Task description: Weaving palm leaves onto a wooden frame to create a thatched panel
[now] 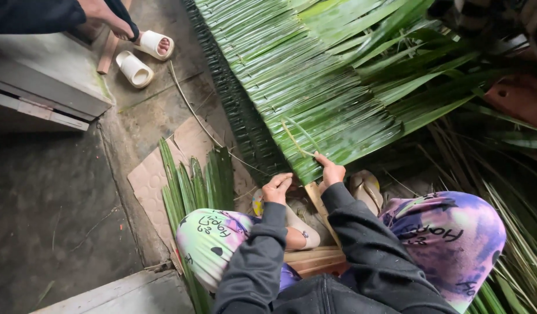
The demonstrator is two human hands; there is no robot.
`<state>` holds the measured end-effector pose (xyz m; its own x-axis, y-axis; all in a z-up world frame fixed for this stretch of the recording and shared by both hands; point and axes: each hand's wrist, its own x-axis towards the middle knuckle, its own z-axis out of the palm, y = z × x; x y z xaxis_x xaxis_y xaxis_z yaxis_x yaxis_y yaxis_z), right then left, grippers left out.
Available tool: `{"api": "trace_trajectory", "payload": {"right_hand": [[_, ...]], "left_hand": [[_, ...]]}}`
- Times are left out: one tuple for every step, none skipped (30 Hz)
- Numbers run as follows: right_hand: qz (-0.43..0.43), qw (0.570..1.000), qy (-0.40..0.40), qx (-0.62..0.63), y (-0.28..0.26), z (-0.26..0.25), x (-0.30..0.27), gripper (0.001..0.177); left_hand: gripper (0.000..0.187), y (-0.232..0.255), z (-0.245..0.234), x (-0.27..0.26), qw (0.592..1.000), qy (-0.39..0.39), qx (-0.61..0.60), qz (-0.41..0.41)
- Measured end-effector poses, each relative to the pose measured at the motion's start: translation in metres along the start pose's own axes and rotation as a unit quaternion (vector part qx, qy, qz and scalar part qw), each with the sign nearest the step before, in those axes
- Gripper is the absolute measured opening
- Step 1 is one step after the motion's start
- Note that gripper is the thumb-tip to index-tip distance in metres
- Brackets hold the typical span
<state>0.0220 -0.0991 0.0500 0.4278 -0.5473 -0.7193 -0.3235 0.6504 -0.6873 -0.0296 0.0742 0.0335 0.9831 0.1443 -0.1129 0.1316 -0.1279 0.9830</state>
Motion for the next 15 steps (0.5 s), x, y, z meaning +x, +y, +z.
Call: {"api": "trace_trajectory", "payload": {"right_hand": [[0.0,1.0,0.0,-0.001,-0.006,0.0,-0.008,0.062],[0.003,1.0,-0.002,0.0,-0.011,0.0,-0.016,0.064],[0.007,1.0,-0.005,0.0,-0.017,0.0,-0.023,0.067],[0.006,1.0,-0.005,-0.001,-0.016,-0.001,-0.022,0.067],[0.006,1.0,-0.006,-0.001,-0.015,-0.001,-0.02,0.067],[0.006,1.0,-0.007,-0.001,-0.014,-0.002,-0.019,0.068],[0.005,1.0,-0.007,-0.002,-0.01,-0.002,-0.013,0.068],[0.005,1.0,-0.005,-0.003,-0.005,-0.003,-0.008,0.069],[0.004,1.0,-0.002,-0.004,0.0,-0.003,-0.003,0.07],[0.003,1.0,-0.001,-0.006,0.0,-0.004,-0.001,0.07],[0.006,1.0,-0.001,-0.005,0.001,-0.005,0.001,0.071],[0.008,1.0,-0.001,-0.004,0.002,-0.006,0.002,0.071],[0.007,1.0,0.001,-0.006,0.002,-0.006,0.004,0.071],[0.01,1.0,0.0,-0.007,0.002,-0.006,0.005,0.072],[0.013,1.0,-0.001,-0.008,0.003,-0.006,0.006,0.073]], "left_hand": [[0.018,-0.008,0.002,0.002,1.0,0.0,0.0,-0.001],[0.015,-0.017,0.004,0.003,1.0,0.001,0.022,0.017],[0.013,-0.026,0.006,0.005,0.998,0.002,0.044,0.034],[0.013,-0.035,0.008,0.008,0.998,0.003,0.043,0.034],[0.012,-0.044,0.01,0.011,0.999,-0.009,0.048,0.021],[0.013,-0.054,0.011,0.014,0.998,-0.021,0.053,0.008],[0.013,-0.054,0.015,0.017,0.998,-0.021,0.053,0.007],[0.014,-0.056,0.018,0.017,0.997,-0.029,0.067,-0.025],[0.016,-0.057,0.022,0.018,0.994,-0.038,0.082,-0.058],[0.016,-0.059,0.025,0.02,0.994,-0.038,0.08,-0.059],[0.015,-0.061,0.028,0.021,0.989,-0.049,0.103,-0.095],[0.014,-0.063,0.032,0.022,0.982,-0.061,0.125,-0.13],[0.014,-0.057,0.036,0.021,0.982,-0.061,0.123,-0.132],[0.015,-0.052,0.039,0.019,0.977,-0.078,0.15,-0.129],[0.015,-0.046,0.043,0.017,0.972,-0.094,0.177,-0.125]]}}
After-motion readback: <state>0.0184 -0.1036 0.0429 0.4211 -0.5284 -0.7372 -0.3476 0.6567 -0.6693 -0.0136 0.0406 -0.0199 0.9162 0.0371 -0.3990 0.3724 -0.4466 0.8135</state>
